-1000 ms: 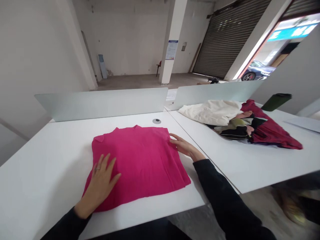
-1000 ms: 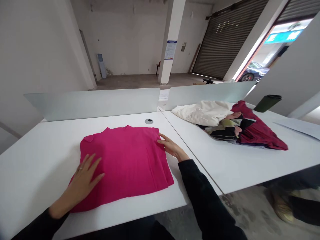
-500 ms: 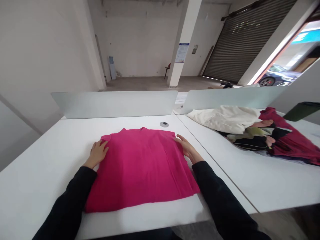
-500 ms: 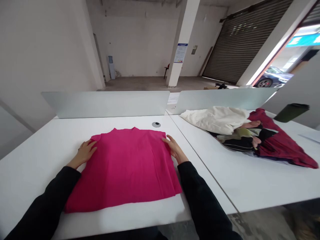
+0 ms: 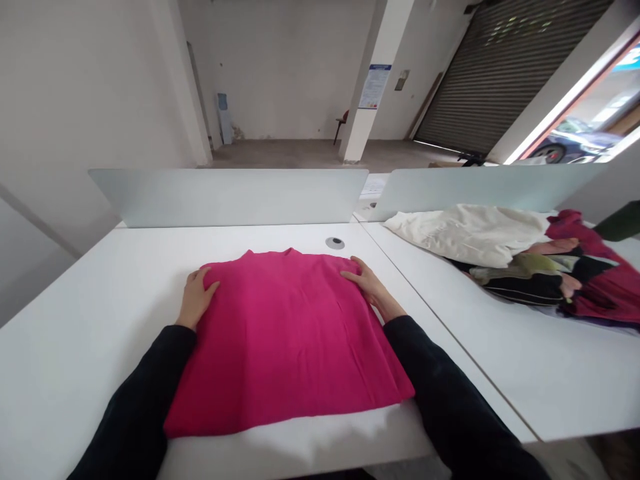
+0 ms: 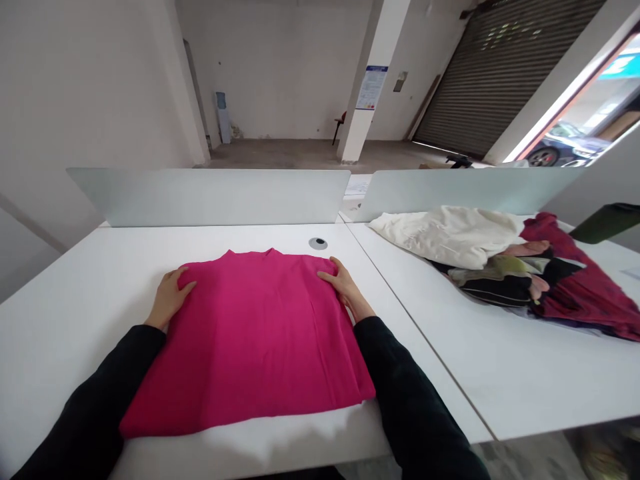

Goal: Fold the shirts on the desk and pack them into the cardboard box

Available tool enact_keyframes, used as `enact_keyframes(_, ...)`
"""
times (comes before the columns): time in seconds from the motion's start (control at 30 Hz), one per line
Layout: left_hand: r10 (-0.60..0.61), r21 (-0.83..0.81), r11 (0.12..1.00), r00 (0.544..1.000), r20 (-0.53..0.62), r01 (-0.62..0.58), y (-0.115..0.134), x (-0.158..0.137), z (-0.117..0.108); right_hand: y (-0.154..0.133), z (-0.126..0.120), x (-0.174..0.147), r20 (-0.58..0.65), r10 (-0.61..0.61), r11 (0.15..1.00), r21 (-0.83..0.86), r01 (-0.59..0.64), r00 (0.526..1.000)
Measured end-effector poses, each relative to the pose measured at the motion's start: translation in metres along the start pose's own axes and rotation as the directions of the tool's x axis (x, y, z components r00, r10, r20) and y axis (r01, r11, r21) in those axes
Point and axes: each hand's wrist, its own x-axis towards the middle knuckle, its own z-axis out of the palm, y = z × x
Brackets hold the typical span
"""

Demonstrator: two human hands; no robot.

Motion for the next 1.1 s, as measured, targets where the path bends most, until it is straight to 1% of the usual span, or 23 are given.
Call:
enact_keyframes(0.1,0.047,-0.014,0.999,0.999,0.017,-0.046,0.003,0.000,-0.001,0.001,0.001,0.003,-0.023,-0.081,0.980,-0.182,0.075,0.996)
enact_keyframes(0.17,0.063,-0.016,0.998,0.998,-0.009,-0.063,0.003,0.001,-0.001,0.003,0.000,0.005,-0.073,-0.142,0.952,-0.282,0.116,0.987)
enact_keyframes(0.23,0.071,-0.018,0.997,0.997,-0.033,-0.071,0.002,0.001,-0.001,0.006,-0.001,0.006,-0.139,-0.162,0.950,-0.291,0.116,0.977)
enact_keyframes(0.3,0.054,-0.027,0.998,0.997,-0.048,-0.055,0.001,0.000,-0.001,0.008,-0.001,0.006,-0.202,-0.115,0.980,-0.182,0.078,0.973)
enact_keyframes(0.37,0.006,-0.041,0.999,0.998,-0.059,-0.009,0.003,-0.001,-0.001,0.010,-0.004,0.006,-0.231,0.004,1.000,0.005,-0.002,0.973)
enact_keyframes(0.43,-0.048,-0.055,0.998,0.996,-0.072,0.044,0.006,-0.003,-0.004,0.012,-0.009,0.008,-0.204,0.125,0.983,0.159,-0.093,0.971)
enact_keyframes(0.47,-0.072,-0.064,0.996,0.994,-0.077,0.067,0.008,-0.004,-0.005,0.012,-0.013,0.008,-0.181,0.168,0.971,0.200,-0.131,0.969)
enact_keyframes(0.53,-0.126,-0.089,0.989,0.989,-0.075,0.120,0.011,-0.005,-0.010,0.012,-0.020,0.008,-0.133,0.214,0.958,0.224,-0.181,0.968)
enact_keyframes(0.63,-0.260,-0.154,0.954,0.966,-0.006,0.256,0.012,-0.007,-0.017,0.011,-0.029,0.005,-0.029,0.244,0.952,0.200,-0.233,0.969)
enact_keyframes(0.7,-0.364,-0.229,0.900,0.928,0.077,0.371,0.013,-0.012,-0.023,0.009,-0.033,0.000,0.068,0.237,0.955,0.167,-0.245,0.969)
enact_keyframes(0.77,-0.425,-0.326,0.822,0.884,0.194,0.467,0.016,-0.021,-0.030,0.006,-0.034,-0.008,0.141,0.241,0.957,0.133,-0.259,0.960)
enact_keyframes(0.83,-0.423,-0.396,0.749,0.843,0.333,0.532,0.022,-0.032,-0.038,0.002,-0.034,-0.017,0.172,0.256,0.956,0.098,-0.275,0.951)
enact_keyframes(0.87,-0.413,-0.406,0.725,0.823,0.391,0.556,0.025,-0.038,-0.041,-0.001,-0.034,-0.021,0.184,0.261,0.957,0.076,-0.279,0.948)
enact_keyframes(0.93,-0.395,-0.399,0.703,0.789,0.470,0.589,0.028,-0.048,-0.046,-0.006,-0.031,-0.029,0.223,0.246,0.966,0.019,-0.256,0.943)
enact_keyframes(0.97,-0.385,-0.395,0.700,0.780,0.493,0.595,0.029,-0.052,-0.046,-0.007,-0.029,-0.032,0.250,0.228,0.972,-0.009,-0.234,0.941)
enact_keyframes(1.0,-0.370,-0.397,0.704,0.781,0.503,0.589,0.029,-0.055,-0.046,-0.007,-0.027,-0.034,0.266,0.211,0.977,-0.036,-0.209,0.941)
enact_keyframes(1.03,-0.353,-0.402,0.717,0.794,0.496,0.569,0.028,-0.057,-0.044,-0.007,-0.025,-0.034,0.266,0.192,0.981,-0.063,-0.182,0.945)
enact_keyframes(1.07,-0.337,-0.403,0.741,0.816,0.470,0.538,0.026,-0.058,-0.041,-0.005,-0.023,-0.034,0.243,0.170,0.984,-0.089,-0.152,0.955)
enact_keyframes(1.1,-0.326,-0.393,0.773,0.844,0.426,0.498,0.025,-0.058,-0.038,-0.002,-0.020,-0.031,0.195,0.141,0.986,-0.114,-0.121,0.971)
